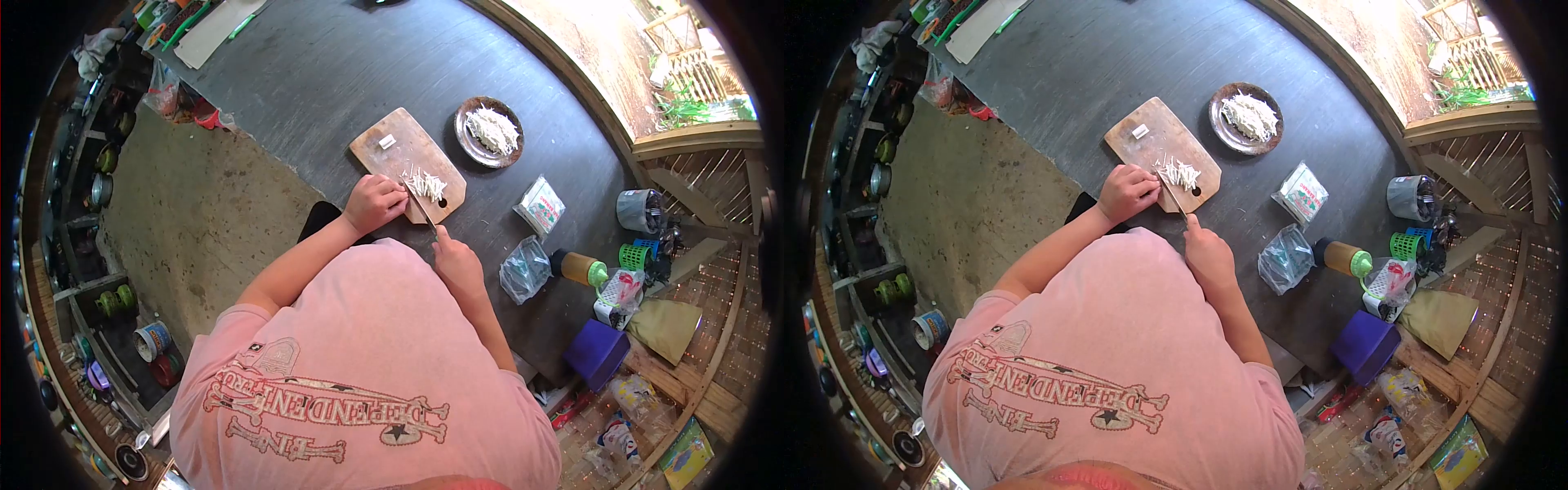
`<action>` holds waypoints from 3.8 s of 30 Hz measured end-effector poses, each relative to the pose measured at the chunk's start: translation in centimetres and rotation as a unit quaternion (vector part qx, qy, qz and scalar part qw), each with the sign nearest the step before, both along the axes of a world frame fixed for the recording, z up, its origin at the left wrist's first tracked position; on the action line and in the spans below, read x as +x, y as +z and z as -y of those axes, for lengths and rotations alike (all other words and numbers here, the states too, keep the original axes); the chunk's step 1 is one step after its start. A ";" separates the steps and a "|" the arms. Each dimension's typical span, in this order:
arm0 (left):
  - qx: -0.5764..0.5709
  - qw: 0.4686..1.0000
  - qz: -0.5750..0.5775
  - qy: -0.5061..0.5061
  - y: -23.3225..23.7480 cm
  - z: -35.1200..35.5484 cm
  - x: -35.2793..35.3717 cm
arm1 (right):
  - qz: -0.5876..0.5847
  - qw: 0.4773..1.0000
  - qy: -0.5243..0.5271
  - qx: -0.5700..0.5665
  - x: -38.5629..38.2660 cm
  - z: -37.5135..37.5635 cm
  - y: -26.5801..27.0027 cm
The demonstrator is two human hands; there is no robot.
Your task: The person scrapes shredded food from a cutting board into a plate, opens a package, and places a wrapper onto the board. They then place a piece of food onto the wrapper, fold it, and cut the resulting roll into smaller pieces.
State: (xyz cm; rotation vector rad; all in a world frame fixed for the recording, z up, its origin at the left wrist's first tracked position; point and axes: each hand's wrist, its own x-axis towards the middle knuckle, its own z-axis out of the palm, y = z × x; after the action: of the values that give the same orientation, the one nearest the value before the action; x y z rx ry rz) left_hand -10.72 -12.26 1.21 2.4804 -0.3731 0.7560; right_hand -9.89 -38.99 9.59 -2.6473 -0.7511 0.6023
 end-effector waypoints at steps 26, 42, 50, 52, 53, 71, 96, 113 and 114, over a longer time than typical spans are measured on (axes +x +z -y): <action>-0.013 1.000 0.005 -0.001 0.2 0.0 0.0 | -0.025 0.986 -0.059 0.154 -0.5 2.5 -0.4; -0.009 1.000 -0.005 0.006 0.3 0.0 -0.1 | -0.034 0.989 -0.037 0.138 -0.5 2.1 -1.4; -0.004 1.000 -0.006 0.004 0.4 0.0 -0.1 | -0.039 0.991 -0.039 0.119 -0.4 2.0 -1.3; -0.002 1.000 -0.005 0.005 0.3 0.0 -0.1 | -0.035 0.991 -0.038 0.123 -0.4 2.0 -1.4; 0.003 1.000 -0.003 0.006 0.2 0.0 -0.1 | -0.035 0.991 -0.037 0.123 -0.4 2.0 -1.4; 0.017 1.000 -0.002 0.004 0.2 -0.1 -0.1 | -0.031 0.996 -0.028 0.075 -0.3 1.2 -0.1; 0.049 0.999 -0.003 0.007 0.6 0.2 -0.1 | -0.024 0.989 -0.048 0.139 0.4 2.3 -1.2; 0.048 0.999 -0.009 0.003 0.6 0.1 -0.1 | -0.044 0.994 -0.033 0.093 0.1 1.6 -1.0; 0.048 0.999 -0.008 0.002 0.6 0.1 -0.1 | -0.047 0.995 -0.033 0.081 0.1 1.5 -0.8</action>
State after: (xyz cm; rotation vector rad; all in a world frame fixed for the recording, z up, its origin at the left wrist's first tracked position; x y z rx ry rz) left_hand -10.86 -12.37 1.79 2.5753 -0.4074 0.7342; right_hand -9.76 -40.45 8.78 -2.4671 -0.6539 0.6154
